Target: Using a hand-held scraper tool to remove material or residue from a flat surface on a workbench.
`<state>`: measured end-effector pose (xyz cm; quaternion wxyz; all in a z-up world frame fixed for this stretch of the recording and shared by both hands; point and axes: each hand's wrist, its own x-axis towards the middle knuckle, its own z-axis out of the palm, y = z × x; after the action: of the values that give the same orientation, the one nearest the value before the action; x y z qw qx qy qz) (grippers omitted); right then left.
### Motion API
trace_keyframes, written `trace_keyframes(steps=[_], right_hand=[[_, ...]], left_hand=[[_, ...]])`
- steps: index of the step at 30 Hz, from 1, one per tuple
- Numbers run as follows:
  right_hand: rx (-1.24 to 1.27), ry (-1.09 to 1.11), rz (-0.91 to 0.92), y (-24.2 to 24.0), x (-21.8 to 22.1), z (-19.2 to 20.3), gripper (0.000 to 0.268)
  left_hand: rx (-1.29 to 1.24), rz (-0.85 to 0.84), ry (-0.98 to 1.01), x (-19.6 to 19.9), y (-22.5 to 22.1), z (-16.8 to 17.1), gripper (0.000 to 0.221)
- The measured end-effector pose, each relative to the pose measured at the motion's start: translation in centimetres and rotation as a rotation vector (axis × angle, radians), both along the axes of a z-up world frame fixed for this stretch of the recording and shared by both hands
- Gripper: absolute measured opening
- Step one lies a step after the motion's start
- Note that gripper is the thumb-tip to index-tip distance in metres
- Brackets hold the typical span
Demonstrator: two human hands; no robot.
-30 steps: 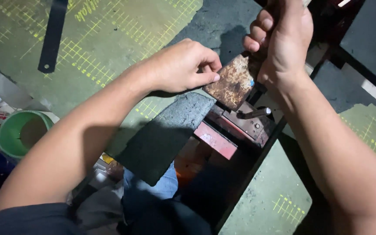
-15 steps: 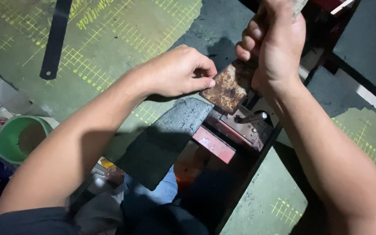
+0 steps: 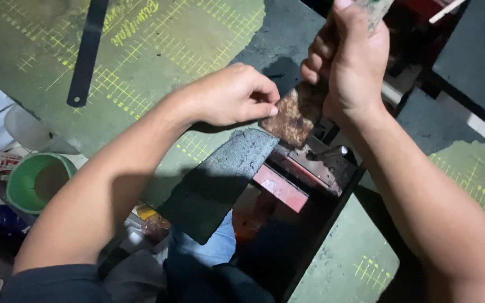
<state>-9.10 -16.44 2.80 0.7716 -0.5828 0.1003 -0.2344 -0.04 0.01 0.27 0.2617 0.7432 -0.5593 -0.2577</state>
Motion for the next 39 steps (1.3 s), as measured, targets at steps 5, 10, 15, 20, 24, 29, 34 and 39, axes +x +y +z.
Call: trace_keyframes(steps=[5,10,15,20,24,29,34,39], right_hand=[[0.006,-0.009,0.029,-0.3,0.1,-0.6,0.042],[-0.025,0.004,0.062,0.4,-0.2,0.0,0.041],[-0.045,-0.002,0.004,1.1,-0.3,0.1,0.040],[-0.047,0.003,-0.002,1.1,-0.2,-0.1,0.037],[0.017,-0.014,0.048,0.8,-0.1,-0.4,0.036],[0.139,0.054,-0.015,-0.6,-0.4,1.2,0.032],[0.174,0.061,0.067,-1.6,-1.0,2.6,0.029],[0.182,0.037,0.084,-0.8,-0.5,0.4,0.033]], left_hand=[[-0.029,0.025,-0.020,0.1,0.2,-0.4,0.014],[0.002,-0.026,-0.037,0.3,0.5,-0.1,0.015],[0.013,-0.081,-0.063,0.8,0.5,-0.1,0.018],[0.024,-0.105,-0.063,0.9,0.6,-0.1,0.020],[0.060,-0.080,-0.066,0.4,0.7,0.3,0.020],[-0.036,-0.015,0.001,-0.3,0.6,0.6,0.018],[-0.237,-0.033,-0.050,-0.5,-0.2,0.0,0.015],[-0.029,0.001,-0.037,-0.4,0.5,0.8,0.018]])
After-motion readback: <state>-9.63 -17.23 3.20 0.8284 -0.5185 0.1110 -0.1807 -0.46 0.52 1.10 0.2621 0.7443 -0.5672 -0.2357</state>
